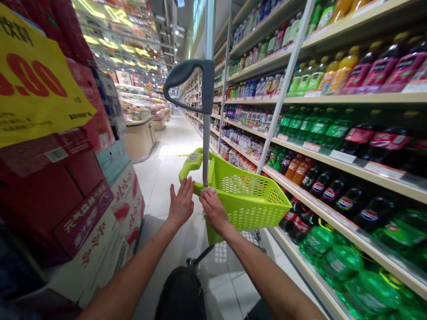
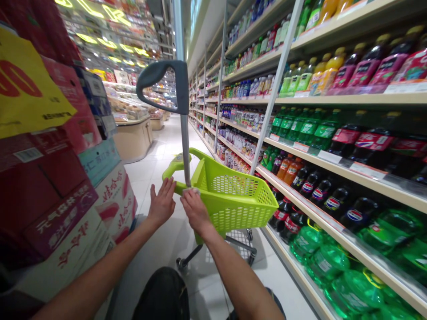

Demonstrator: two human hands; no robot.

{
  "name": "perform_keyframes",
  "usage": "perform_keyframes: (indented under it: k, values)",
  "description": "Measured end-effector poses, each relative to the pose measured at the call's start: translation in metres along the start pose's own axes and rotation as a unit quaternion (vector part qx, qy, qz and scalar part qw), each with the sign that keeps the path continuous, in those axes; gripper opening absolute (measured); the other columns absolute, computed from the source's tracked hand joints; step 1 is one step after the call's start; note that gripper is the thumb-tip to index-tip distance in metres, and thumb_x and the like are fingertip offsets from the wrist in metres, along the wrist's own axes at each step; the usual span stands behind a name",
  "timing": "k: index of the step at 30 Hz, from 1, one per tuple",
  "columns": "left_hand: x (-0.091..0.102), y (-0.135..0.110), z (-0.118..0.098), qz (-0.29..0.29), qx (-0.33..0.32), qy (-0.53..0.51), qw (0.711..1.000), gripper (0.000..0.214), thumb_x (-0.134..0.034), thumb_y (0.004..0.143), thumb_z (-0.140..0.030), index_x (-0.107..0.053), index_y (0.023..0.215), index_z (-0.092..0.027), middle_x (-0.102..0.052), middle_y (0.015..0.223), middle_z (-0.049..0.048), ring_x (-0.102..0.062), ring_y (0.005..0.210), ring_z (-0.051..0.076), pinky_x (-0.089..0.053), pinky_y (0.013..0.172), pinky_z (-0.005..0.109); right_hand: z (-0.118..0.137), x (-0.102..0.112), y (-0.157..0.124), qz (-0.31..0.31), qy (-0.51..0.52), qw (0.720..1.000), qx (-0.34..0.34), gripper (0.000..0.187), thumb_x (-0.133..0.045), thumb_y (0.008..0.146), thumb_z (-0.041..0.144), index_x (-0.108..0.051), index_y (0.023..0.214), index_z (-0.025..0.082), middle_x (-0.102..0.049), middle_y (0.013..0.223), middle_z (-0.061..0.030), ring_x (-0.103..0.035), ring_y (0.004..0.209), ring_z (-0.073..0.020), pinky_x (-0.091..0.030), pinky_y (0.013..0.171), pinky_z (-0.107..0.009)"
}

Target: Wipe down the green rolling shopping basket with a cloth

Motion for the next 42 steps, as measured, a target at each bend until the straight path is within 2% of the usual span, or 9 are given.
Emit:
perform_keyframes:
  k: [7,14,20,22,25,28,32,36,42]
  values:
    - [-0.001,0.005,0.006,0.028,-0.001,0.013,1.000,0.064,-0.037,0.066,-0.009,-0.035,0.130,-0.010,-0.030,0.140,0.0097,-0.024,0.131,0.021,0.005,0.107,0.049,0.013,-0.032,-0.053,0.112,0.032,0.991,0.062,0.024,-0.046,0.084,0.013,-0.057,0.105,0.015,-0.057,0.116,-0.0097,-0.043,0.118,-0.0199,-0.044,0.093,-0.040]
    - [-0.003,0.005,0.002,0.013,0.004,0.009,1.000,0.064,-0.037,0.067,-0.010,-0.034,0.131,-0.010,-0.030,0.140,0.0111,-0.024,0.131,0.022,0.003,0.107,0.049,-0.006,-0.008,-0.014,0.031,0.022,0.999,0.002,0.033,-0.038,0.087,0.012,-0.051,0.117,0.014,-0.047,0.128,-0.0123,-0.028,0.128,-0.0218,-0.034,0.101,-0.045]
    - [-0.002,0.004,0.003,0.017,-0.009,0.018,1.000,0.065,-0.036,0.068,-0.009,-0.030,0.133,-0.012,-0.030,0.140,0.0111,-0.023,0.131,0.022,0.001,0.106,0.051,-0.001,-0.029,-0.067,0.108,0.044,0.993,0.034,0.031,-0.042,0.083,0.009,-0.057,0.109,0.019,-0.058,0.116,-0.0086,-0.044,0.118,-0.0183,-0.043,0.094,-0.040]
    - [-0.001,0.007,0.002,0.017,-0.009,0.019,1.000,0.063,-0.036,0.069,-0.009,-0.031,0.132,-0.011,-0.030,0.140,0.0108,-0.022,0.131,0.022,0.001,0.107,0.050,-0.009,-0.016,-0.057,0.066,0.050,0.997,0.001,0.035,-0.039,0.084,0.009,-0.054,0.114,0.018,-0.055,0.119,-0.0098,-0.038,0.122,-0.0188,-0.040,0.097,-0.041]
    - [-0.002,0.013,-0.005,0.015,-0.012,0.018,1.000,0.061,-0.035,0.069,-0.009,-0.034,0.130,-0.010,-0.030,0.140,0.0104,-0.022,0.131,0.021,0.001,0.107,0.050,-0.024,0.012,-0.012,-0.031,0.052,0.995,-0.075,0.041,-0.035,0.083,0.007,-0.048,0.121,0.011,-0.046,0.129,-0.0131,-0.025,0.130,-0.0201,-0.031,0.104,-0.043]
    - [-0.005,0.017,-0.014,0.020,-0.019,0.013,1.000,0.058,-0.035,0.068,-0.008,-0.040,0.126,-0.011,-0.033,0.139,0.0097,-0.023,0.131,0.022,0.000,0.107,0.050,-0.035,0.021,0.021,-0.059,0.052,0.989,-0.125,0.046,-0.033,0.079,0.003,-0.045,0.124,0.007,-0.044,0.130,-0.0152,-0.025,0.130,-0.0197,-0.029,0.106,-0.042]
    - [-0.007,0.017,-0.019,0.026,-0.024,0.004,0.999,0.056,-0.035,0.068,-0.007,-0.044,0.124,-0.012,-0.041,0.134,0.0096,-0.027,0.129,0.023,-0.001,0.106,0.050,-0.054,0.015,0.004,-0.041,0.050,0.989,-0.131,0.051,-0.032,0.075,0.000,-0.046,0.123,0.007,-0.047,0.128,-0.0149,-0.030,0.127,-0.0206,-0.031,0.104,-0.044]
    - [-0.006,0.018,-0.024,0.031,-0.024,-0.011,0.999,0.054,-0.037,0.069,-0.008,-0.045,0.123,-0.011,-0.047,0.129,0.0113,-0.032,0.127,0.024,-0.004,0.107,0.049,-0.077,0.017,-0.019,-0.062,0.048,0.977,-0.200,0.052,-0.030,0.074,0.001,-0.046,0.124,0.008,-0.050,0.124,-0.0158,-0.035,0.124,-0.0213,-0.033,0.101,-0.047]
    - [-0.006,0.021,-0.033,0.045,-0.030,-0.027,0.998,0.054,-0.038,0.068,-0.010,-0.047,0.122,-0.012,-0.049,0.127,0.0106,-0.038,0.123,0.024,-0.005,0.107,0.049,-0.038,0.014,0.021,-0.055,0.085,0.984,-0.144,0.050,-0.033,0.076,0.005,-0.046,0.124,0.009,-0.048,0.127,-0.0145,-0.034,0.124,-0.0214,-0.028,0.105,-0.046]
Point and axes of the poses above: each hand's wrist, its own y-axis towards the middle knuckle, its own x-axis out of the back of the hand, z = x × y, the point moved 7 cm from there along y, towards the middle knuckle
